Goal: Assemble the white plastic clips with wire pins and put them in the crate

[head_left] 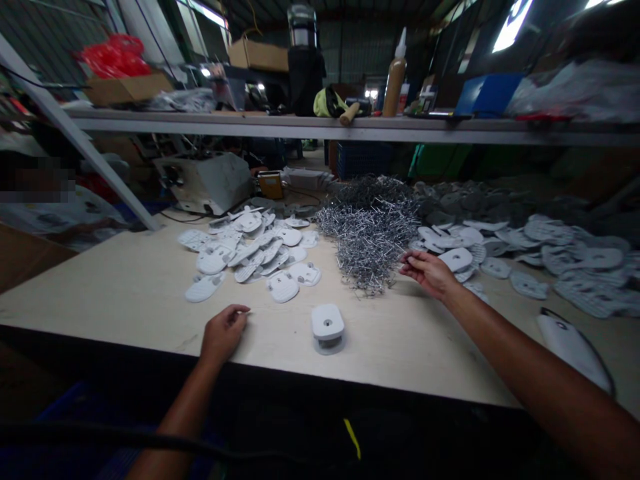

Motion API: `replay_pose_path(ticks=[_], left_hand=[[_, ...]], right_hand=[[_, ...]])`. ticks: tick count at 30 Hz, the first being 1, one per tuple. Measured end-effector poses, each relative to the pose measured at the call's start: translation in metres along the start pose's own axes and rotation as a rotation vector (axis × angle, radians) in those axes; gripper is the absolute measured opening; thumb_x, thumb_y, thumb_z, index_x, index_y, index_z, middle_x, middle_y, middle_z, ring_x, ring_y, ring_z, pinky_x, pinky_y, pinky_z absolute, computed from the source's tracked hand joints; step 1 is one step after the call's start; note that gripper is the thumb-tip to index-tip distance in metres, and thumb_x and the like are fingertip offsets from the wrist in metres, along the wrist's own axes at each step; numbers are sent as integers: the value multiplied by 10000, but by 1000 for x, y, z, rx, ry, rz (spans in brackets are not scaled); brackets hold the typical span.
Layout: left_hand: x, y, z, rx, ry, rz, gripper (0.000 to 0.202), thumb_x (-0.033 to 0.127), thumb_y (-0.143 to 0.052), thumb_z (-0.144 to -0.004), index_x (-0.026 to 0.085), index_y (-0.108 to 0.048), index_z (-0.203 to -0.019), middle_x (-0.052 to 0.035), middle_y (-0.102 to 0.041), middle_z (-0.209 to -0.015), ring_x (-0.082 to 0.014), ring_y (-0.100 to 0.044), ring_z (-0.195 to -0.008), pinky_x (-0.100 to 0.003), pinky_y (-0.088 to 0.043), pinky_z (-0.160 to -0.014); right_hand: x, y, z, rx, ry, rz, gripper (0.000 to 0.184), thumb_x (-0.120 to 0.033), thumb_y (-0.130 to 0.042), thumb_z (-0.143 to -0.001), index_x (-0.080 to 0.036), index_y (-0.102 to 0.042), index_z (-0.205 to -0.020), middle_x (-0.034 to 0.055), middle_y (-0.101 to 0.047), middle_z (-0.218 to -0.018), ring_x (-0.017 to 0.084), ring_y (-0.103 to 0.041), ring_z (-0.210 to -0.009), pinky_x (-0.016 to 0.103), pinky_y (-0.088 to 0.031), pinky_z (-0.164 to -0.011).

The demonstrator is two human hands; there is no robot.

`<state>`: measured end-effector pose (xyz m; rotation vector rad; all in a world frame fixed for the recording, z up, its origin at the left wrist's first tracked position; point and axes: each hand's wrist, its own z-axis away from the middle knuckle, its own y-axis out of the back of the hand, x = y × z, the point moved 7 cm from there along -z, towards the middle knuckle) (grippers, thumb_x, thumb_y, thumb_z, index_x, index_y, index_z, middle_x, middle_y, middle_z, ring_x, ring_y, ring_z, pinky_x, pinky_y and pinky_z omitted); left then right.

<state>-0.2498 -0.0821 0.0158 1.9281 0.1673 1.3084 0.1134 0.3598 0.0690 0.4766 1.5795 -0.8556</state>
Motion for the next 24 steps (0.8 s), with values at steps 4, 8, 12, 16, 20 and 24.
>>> replay_pose_path(ticks=[4,8,12,16,20,24], left_hand=[[-1,0,-2,1,-1,19,441,516,-580,-794,176,-769,-1001,-35,-674,-709,-224,-613,-676,-305,-435,-623],[10,4,2,6,70,117,438,500,-621,-728,159,-765,-962,-20,-634,-654,-199,-580,-619,-289,-429,-576],[42,-4,36,-31,256,438,484,504,-682,-743,155,-695,-1078,37,-573,-636,-143,-494,-487,-252,-394,-451],[116,-47,93,-467,191,607,495,577,-690,-873,146,-695,-1115,-2,-635,-720,-144,-576,-543,-252,-483,-482],[168,-81,142,-818,148,694,481,580,-603,-980,144,-720,-1145,-44,-692,-813,-128,-622,-562,-236,-509,-512],[175,-87,153,-747,168,748,374,488,-711,-945,136,-742,-1067,-25,-679,-774,-98,-612,-559,-197,-503,-522]], right_hand=[[-6,-6,2,7,50,26,295,-334,-934,-704,-215,-760,-910,28,-721,-934,150,-681,-772,310,-652,-803],[-23,-20,15,-31,195,169,327,-450,-889,-769,-213,-751,-947,34,-718,-957,183,-706,-793,349,-637,-803],[-34,-60,59,-223,373,545,178,-352,-672,-981,-205,-751,-1043,58,-717,-976,206,-702,-858,366,-588,-829],[-26,-121,124,-567,558,799,277,-90,-509,-981,-208,-720,-1115,85,-696,-1059,221,-659,-999,375,-538,-896],[-5,-159,168,-782,588,867,424,6,-469,-907,-203,-675,-1213,109,-678,-1128,226,-646,-1036,358,-535,-892],[10,-166,188,-838,578,894,409,-11,-473,-930,-197,-657,-1245,128,-663,-1198,238,-640,-1074,364,-535,-904]])
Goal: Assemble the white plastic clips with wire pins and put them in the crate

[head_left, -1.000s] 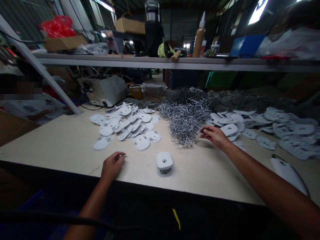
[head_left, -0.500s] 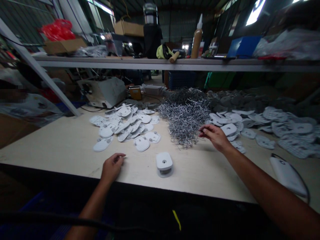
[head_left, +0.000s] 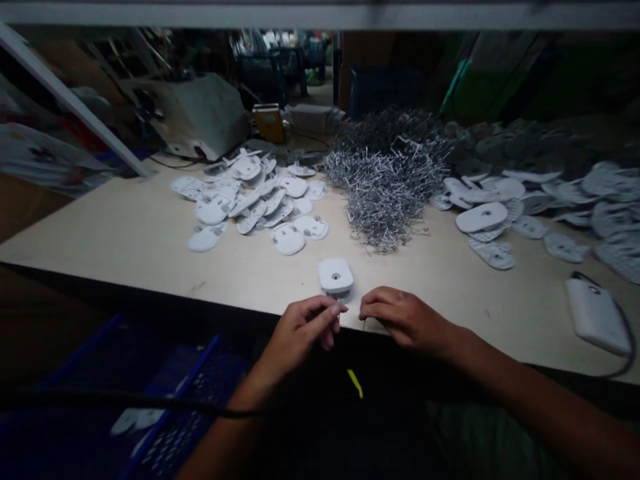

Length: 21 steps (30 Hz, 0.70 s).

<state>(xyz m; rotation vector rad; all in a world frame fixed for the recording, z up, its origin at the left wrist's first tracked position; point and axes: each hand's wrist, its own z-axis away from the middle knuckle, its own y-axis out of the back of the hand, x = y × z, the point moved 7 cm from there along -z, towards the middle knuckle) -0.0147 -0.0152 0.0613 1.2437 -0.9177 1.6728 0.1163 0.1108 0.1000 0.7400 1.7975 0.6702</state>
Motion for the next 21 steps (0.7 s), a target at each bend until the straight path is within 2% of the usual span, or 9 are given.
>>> replay_pose_path(ticks=[6,10,13,21], left_hand=[[-20,5,11,181,42,110,317,384,-841,-834,143,-673,-954,-16,-692,-753,-134,-666,-612,-215,-558,-523],[-36,3,15,167,116,140,314,397,-818,-855,135,-678,-957,-34,-713,-747,-131,-669,-579,-218,-562,-515],[-41,10,15,207,133,131,320,390,-823,-851,135,-693,-994,-36,-725,-756,-135,-685,-598,-217,-572,-531],[-42,6,13,126,143,119,241,359,-812,-869,122,-771,-892,-61,-758,-805,-125,-708,-649,-193,-584,-574]], right_hand=[[-3,-16,12,-18,2,-9,377,-28,-468,-972,-188,-643,-1265,131,-657,-1195,238,-625,-1091,365,-540,-909],[-2,-25,14,-35,17,-8,382,-25,-465,-976,-179,-628,-1284,136,-646,-1221,249,-608,-1114,397,-545,-926],[2,-28,14,-26,5,-29,376,-33,-468,-989,-180,-629,-1295,137,-644,-1236,251,-608,-1120,409,-550,-935],[7,-33,10,-16,10,-53,388,-32,-481,-981,-168,-658,-1298,140,-652,-1240,260,-621,-1143,426,-569,-947]])
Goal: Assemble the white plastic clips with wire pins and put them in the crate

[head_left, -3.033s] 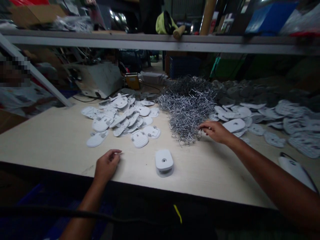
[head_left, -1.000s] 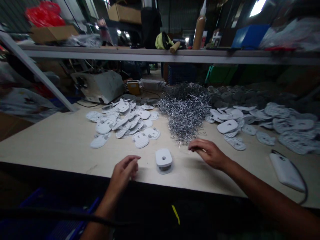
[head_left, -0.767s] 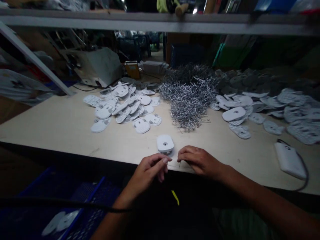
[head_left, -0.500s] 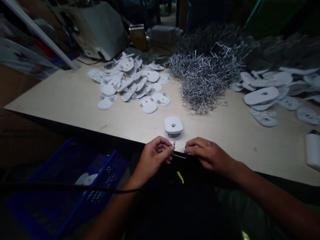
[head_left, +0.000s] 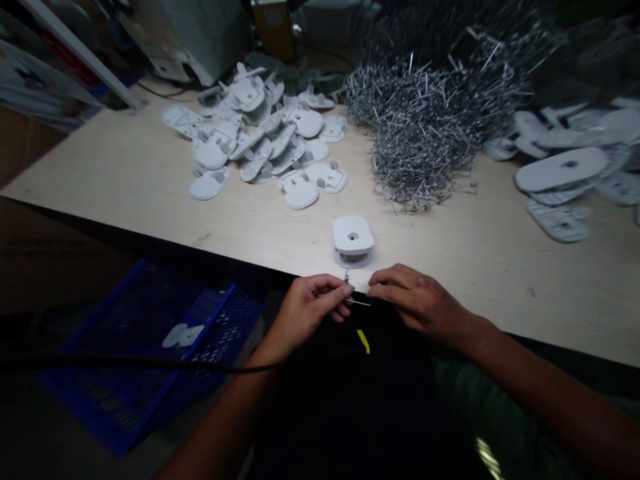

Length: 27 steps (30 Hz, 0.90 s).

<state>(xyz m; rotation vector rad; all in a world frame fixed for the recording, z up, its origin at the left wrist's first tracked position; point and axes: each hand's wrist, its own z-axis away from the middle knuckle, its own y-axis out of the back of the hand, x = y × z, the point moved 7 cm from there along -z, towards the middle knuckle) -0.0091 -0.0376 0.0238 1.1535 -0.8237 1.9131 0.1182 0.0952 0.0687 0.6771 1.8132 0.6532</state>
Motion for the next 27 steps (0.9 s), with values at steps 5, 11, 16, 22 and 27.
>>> replay_pose_path(ticks=[5,11,16,22,27], left_hand=[[-4,8,-8,74,-60,36,251,363,-833,-852,124,-776,-909,-61,-766,-784,-139,-717,-642,-215,-605,-590],[-10,16,-16,152,-106,65,281,379,-833,-855,117,-771,-936,-75,-780,-791,-155,-728,-642,-231,-617,-590],[-15,9,-22,106,-66,66,316,417,-819,-863,119,-765,-953,-83,-783,-830,-150,-723,-646,-234,-619,-586],[-22,11,-27,108,-38,56,337,445,-809,-863,122,-747,-938,-87,-777,-863,-146,-719,-653,-233,-612,-577],[-25,13,-25,114,-33,23,325,442,-792,-874,128,-746,-943,-76,-768,-843,-142,-710,-654,-229,-607,-586]], right_hand=[[10,15,-3,329,-219,-68,252,-144,-587,-1020,-225,-733,-1208,121,-641,-1351,261,-636,-1230,439,-548,-1030],[46,-17,11,357,-785,-582,260,-409,-781,-932,-194,-794,-1076,76,-765,-957,220,-716,-837,352,-608,-755],[52,-28,7,407,-862,-809,356,-500,-826,-874,-165,-805,-993,68,-752,-821,174,-679,-686,294,-591,-628],[56,-33,3,440,-901,-868,388,-489,-874,-818,-158,-791,-1003,63,-748,-790,161,-675,-628,279,-589,-579],[58,-37,5,444,-938,-895,413,-465,-888,-792,-143,-774,-1024,65,-751,-788,166,-686,-636,274,-597,-572]])
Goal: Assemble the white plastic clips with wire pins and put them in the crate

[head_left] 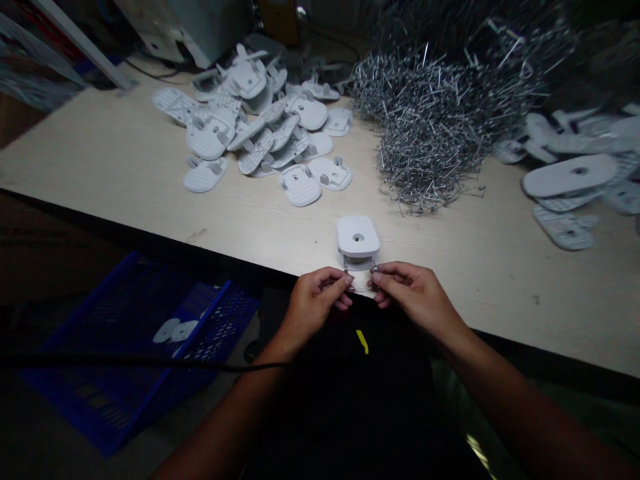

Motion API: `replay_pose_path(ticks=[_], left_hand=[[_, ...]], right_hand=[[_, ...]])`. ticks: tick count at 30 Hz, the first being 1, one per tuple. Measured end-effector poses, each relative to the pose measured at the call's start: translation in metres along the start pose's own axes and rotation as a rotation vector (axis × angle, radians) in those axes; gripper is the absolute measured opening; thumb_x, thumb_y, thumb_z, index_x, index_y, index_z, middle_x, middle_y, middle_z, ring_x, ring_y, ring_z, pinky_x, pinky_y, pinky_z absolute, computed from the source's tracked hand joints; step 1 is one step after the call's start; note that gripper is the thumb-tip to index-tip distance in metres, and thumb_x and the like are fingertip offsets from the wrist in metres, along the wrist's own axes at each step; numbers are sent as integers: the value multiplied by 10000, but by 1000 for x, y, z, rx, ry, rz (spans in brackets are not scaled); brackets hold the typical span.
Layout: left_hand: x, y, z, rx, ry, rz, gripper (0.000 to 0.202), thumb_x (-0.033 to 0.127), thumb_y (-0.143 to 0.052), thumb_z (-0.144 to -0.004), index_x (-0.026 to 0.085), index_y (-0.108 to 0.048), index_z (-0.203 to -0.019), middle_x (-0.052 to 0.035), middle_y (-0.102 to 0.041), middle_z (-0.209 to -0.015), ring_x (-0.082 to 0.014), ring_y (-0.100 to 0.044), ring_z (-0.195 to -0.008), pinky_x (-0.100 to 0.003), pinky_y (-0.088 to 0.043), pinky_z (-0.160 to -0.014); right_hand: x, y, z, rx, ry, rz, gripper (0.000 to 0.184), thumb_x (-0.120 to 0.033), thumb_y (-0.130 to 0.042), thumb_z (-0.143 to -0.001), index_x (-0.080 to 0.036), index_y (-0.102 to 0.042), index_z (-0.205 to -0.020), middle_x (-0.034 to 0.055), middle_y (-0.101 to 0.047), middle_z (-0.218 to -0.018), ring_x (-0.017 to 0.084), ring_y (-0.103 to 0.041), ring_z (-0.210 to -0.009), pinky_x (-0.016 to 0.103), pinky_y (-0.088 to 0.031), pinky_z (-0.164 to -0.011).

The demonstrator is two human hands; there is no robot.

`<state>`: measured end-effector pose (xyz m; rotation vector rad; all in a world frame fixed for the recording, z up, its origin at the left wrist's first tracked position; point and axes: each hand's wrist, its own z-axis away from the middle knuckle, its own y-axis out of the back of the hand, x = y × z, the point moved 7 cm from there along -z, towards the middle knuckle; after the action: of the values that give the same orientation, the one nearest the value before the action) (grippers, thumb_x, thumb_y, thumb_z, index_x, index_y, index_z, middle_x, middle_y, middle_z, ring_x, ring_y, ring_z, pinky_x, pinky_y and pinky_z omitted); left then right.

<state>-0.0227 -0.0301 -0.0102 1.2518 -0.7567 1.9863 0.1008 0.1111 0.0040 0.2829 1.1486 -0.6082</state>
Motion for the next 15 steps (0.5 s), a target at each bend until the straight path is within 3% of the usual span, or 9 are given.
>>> replay_pose_path(ticks=[12,15], left_hand=[[1,1,-3,-44,29,-45,315,435,-777,-882,129,-740,-949,-68,-753,-857,-128,-695,-622,-221,-593,-561],[5,6,-4,5,-7,-75,334,429,-820,-845,140,-704,-966,-38,-727,-799,-128,-679,-585,-224,-580,-534]], right_hand=[[0,-3,-2,0,22,53,392,-472,-848,-828,-150,-732,-1020,58,-737,-805,163,-688,-634,274,-602,-570],[1,-5,-3,8,29,56,396,-496,-835,-834,-158,-714,-1002,48,-720,-765,170,-686,-627,280,-597,-562]])
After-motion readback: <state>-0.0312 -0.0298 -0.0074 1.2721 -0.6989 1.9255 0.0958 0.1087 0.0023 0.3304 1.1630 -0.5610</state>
